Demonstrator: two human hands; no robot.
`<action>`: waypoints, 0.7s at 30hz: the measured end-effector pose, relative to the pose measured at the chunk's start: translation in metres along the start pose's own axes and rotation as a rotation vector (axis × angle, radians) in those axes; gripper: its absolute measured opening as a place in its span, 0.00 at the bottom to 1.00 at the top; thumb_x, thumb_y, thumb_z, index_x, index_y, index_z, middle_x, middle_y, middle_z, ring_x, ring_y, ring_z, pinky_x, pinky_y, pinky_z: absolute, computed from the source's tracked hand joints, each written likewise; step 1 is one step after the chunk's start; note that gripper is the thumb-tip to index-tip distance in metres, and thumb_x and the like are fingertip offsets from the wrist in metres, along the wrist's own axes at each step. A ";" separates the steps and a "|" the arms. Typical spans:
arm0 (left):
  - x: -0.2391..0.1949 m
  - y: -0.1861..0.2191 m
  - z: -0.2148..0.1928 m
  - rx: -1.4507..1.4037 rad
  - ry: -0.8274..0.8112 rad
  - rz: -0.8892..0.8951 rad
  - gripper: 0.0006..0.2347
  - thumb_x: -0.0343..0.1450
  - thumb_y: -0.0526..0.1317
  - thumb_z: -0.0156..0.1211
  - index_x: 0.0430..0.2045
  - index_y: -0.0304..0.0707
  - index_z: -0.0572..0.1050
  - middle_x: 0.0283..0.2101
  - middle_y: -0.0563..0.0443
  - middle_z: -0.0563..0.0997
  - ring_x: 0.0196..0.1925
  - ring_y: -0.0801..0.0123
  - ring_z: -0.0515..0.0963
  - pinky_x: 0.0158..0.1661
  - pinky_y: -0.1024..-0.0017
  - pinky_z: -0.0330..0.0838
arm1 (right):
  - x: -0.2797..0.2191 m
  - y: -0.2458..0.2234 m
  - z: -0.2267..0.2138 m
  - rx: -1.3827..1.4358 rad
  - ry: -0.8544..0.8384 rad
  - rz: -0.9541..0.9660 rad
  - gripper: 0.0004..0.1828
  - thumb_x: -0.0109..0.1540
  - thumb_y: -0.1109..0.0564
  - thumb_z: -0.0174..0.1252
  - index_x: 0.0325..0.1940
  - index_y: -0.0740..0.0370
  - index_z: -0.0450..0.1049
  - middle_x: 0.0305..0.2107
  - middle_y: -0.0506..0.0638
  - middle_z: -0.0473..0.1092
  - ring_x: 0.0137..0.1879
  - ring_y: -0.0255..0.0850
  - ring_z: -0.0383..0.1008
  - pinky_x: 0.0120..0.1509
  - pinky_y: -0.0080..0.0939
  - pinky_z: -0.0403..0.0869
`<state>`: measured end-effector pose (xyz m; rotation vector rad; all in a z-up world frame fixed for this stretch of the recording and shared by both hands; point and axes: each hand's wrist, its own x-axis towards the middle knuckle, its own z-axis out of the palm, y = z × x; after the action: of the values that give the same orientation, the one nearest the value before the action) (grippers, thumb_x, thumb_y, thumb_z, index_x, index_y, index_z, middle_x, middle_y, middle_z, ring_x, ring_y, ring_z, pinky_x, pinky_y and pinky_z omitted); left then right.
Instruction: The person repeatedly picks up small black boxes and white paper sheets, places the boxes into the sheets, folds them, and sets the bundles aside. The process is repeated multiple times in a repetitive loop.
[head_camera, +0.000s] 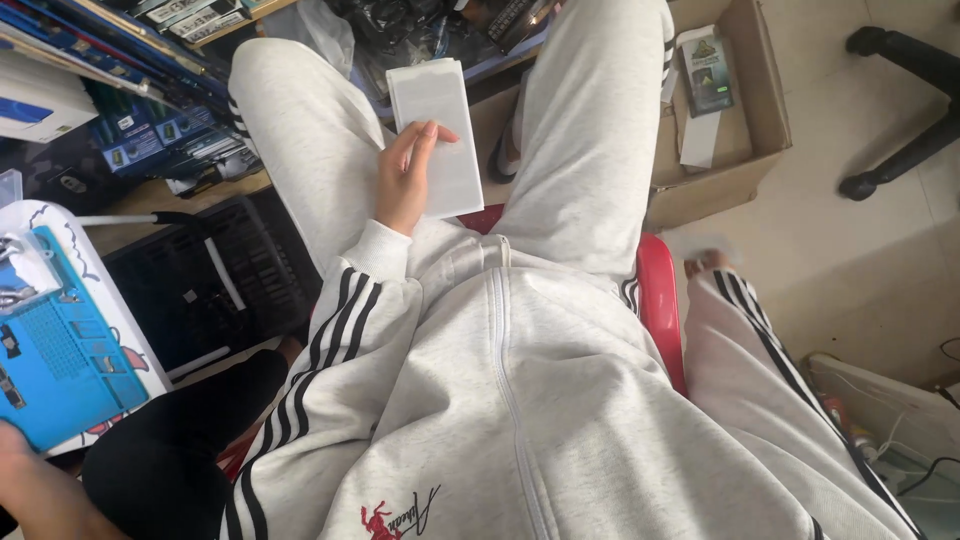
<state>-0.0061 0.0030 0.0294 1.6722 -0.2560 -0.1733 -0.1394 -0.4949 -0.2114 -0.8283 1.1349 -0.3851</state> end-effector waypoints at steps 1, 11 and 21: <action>-0.002 -0.001 -0.001 0.004 0.014 -0.002 0.15 0.80 0.51 0.46 0.34 0.48 0.79 0.40 0.56 0.83 0.51 0.74 0.77 0.63 0.68 0.61 | -0.001 -0.004 0.009 -0.002 -0.017 0.020 0.40 0.65 0.49 0.74 0.74 0.52 0.58 0.70 0.64 0.57 0.71 0.65 0.67 0.69 0.68 0.78; 0.000 0.001 0.002 -0.022 -0.009 0.011 0.14 0.80 0.50 0.47 0.33 0.49 0.79 0.39 0.57 0.82 0.49 0.75 0.75 0.64 0.67 0.60 | -0.008 -0.052 0.045 0.030 -0.093 0.179 0.46 0.67 0.44 0.61 0.78 0.59 0.40 0.69 0.67 0.57 0.69 0.68 0.69 0.67 0.76 0.74; 0.000 -0.003 0.000 -0.050 -0.013 0.019 0.12 0.80 0.48 0.49 0.35 0.50 0.80 0.39 0.58 0.82 0.50 0.74 0.74 0.65 0.62 0.56 | 0.086 -0.007 0.084 -0.429 -0.039 -0.036 0.25 0.59 0.45 0.59 0.59 0.52 0.74 0.46 0.52 0.81 0.51 0.51 0.86 0.53 0.66 0.84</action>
<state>-0.0056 0.0034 0.0262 1.6189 -0.2753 -0.1749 -0.0277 -0.5234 -0.2462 -1.2268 1.1851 -0.1529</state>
